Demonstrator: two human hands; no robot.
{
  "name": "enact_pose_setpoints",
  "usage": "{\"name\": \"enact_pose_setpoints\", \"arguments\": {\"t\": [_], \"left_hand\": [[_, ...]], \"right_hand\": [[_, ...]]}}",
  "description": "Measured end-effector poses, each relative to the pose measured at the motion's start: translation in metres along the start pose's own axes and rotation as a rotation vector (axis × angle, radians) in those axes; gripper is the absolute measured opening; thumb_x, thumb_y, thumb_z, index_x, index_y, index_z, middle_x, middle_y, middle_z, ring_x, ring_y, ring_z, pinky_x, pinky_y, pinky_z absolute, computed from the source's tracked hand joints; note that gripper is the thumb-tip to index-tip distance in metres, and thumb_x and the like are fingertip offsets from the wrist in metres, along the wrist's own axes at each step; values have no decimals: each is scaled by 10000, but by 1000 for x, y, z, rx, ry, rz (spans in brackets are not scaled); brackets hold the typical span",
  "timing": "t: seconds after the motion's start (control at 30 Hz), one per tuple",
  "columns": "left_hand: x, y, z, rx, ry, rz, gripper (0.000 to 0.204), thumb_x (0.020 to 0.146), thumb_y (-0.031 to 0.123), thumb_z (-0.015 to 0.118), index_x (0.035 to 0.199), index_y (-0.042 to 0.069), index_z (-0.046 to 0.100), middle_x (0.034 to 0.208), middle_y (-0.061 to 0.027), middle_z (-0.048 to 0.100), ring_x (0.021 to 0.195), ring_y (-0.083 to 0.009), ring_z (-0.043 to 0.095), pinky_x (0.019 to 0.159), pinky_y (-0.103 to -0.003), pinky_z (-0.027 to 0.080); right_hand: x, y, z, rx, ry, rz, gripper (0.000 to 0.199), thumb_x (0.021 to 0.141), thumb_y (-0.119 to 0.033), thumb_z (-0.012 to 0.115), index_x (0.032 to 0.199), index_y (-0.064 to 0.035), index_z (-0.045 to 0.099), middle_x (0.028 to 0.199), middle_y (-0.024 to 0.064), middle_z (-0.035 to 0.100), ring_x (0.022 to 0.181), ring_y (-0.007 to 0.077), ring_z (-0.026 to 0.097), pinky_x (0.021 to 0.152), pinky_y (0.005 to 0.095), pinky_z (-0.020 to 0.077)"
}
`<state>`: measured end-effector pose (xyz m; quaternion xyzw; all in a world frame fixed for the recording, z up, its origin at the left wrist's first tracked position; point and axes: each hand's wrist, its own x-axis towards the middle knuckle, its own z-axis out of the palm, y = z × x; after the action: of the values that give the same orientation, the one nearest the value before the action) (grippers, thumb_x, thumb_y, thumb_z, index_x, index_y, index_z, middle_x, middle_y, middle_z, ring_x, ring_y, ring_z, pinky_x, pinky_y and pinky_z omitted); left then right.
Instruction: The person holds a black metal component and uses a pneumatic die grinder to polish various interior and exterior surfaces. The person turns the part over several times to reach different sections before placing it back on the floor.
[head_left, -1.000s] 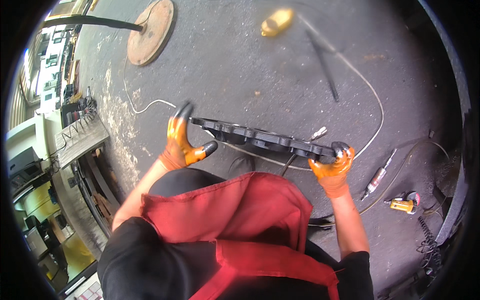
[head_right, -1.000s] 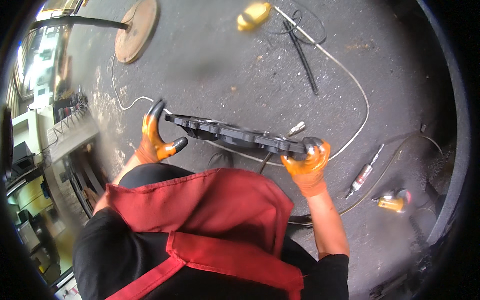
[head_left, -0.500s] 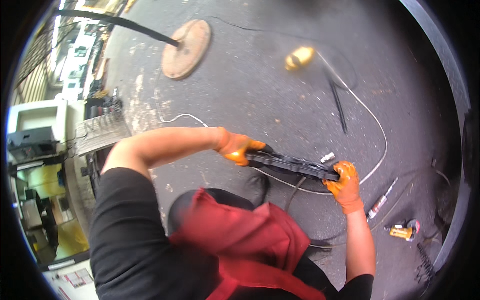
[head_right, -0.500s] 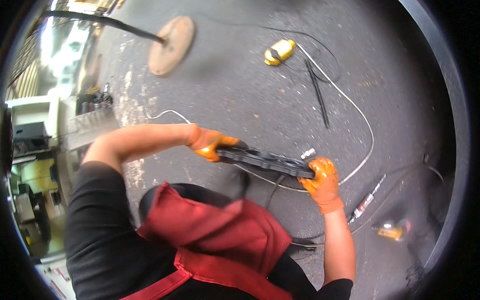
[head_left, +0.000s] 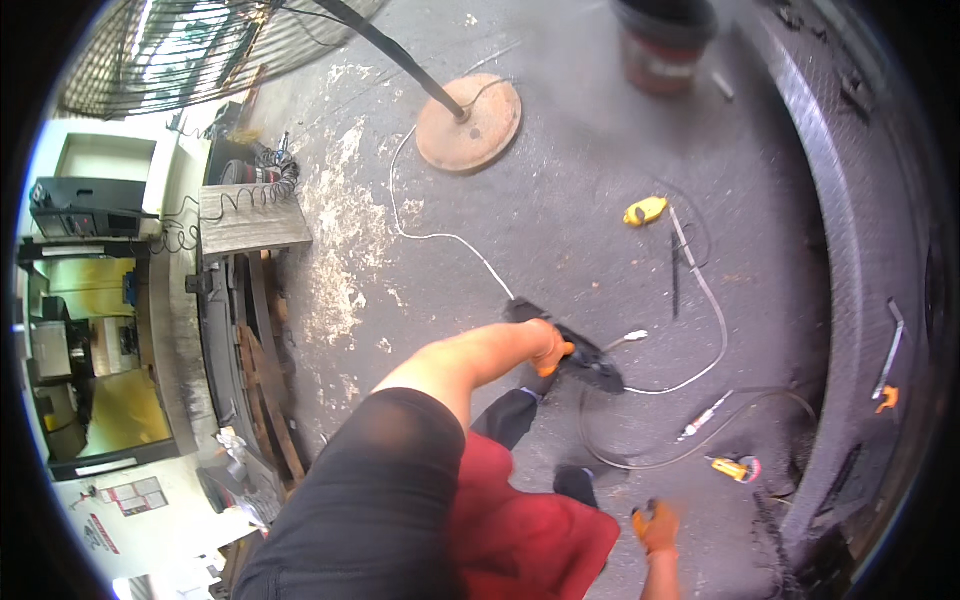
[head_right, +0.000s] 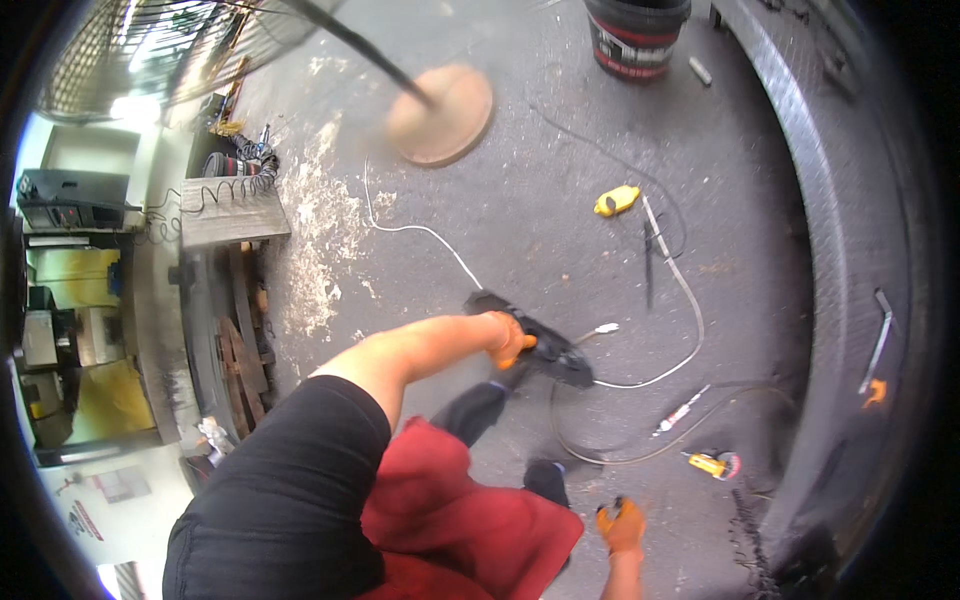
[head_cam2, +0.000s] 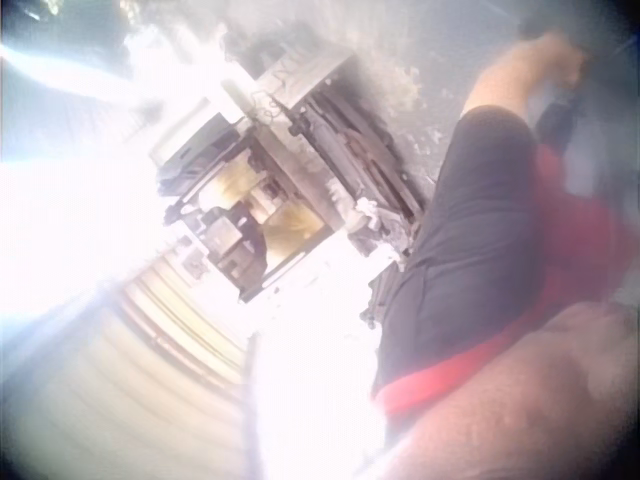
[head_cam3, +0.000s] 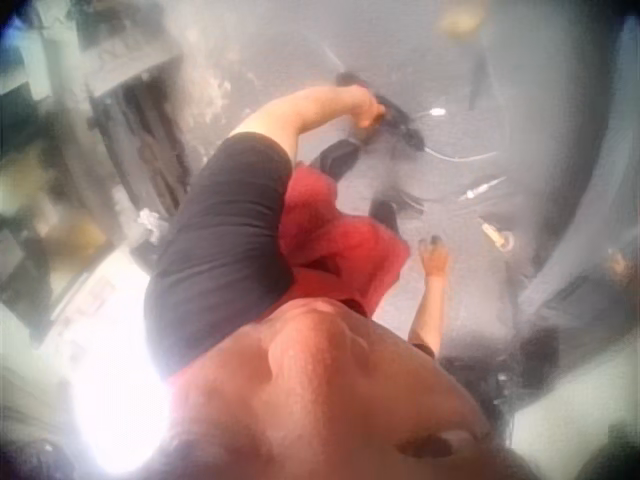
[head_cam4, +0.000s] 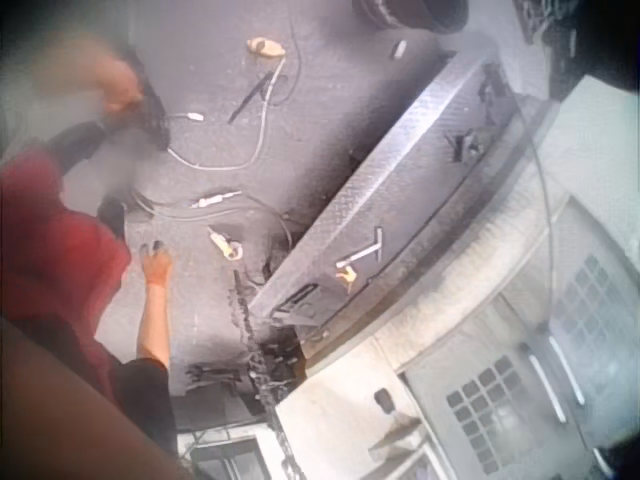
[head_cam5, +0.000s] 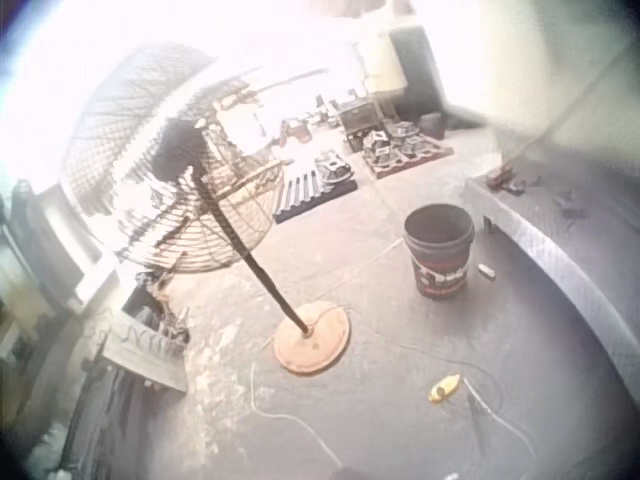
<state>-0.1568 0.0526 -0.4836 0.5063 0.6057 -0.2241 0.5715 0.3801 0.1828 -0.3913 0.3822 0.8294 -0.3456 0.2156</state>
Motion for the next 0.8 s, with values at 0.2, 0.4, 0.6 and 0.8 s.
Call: {"name": "enact_pose_setpoints", "arguments": {"t": [0.2,0.4,0.6,0.8], "left_hand": [[-193,45,-3,6,-73,-204,786,853,241,621,1595,156,373,1463,-169,584,1379,-340,539,1120,-486,421],[-319,-27,117,-443,102,-386,746,813,357,626,1515,160,468,1195,-198,717,1105,-364,698,920,-497,539],[-439,-24,238,-796,278,-570,677,835,388,642,1463,174,506,1154,-174,722,1058,-341,707,882,-491,527],[-583,39,291,-1130,436,-629,491,848,391,682,1172,25,735,1143,-218,741,1004,-347,739,834,-440,572]], "right_hand": [[-196,0,-56,-146,-112,162,410,921,-479,658,993,-87,755,1017,156,751,920,361,715,801,490,589],[-177,-83,-112,-95,-86,180,432,837,-445,711,1006,-49,752,993,183,756,943,359,725,842,467,576],[-100,-148,-134,181,53,295,480,753,-411,764,1018,-12,750,969,209,760,966,356,735,884,443,564],[-67,-327,-210,306,106,-103,430,842,-311,737,1084,45,723,998,210,760,954,294,734,851,397,561]]}}
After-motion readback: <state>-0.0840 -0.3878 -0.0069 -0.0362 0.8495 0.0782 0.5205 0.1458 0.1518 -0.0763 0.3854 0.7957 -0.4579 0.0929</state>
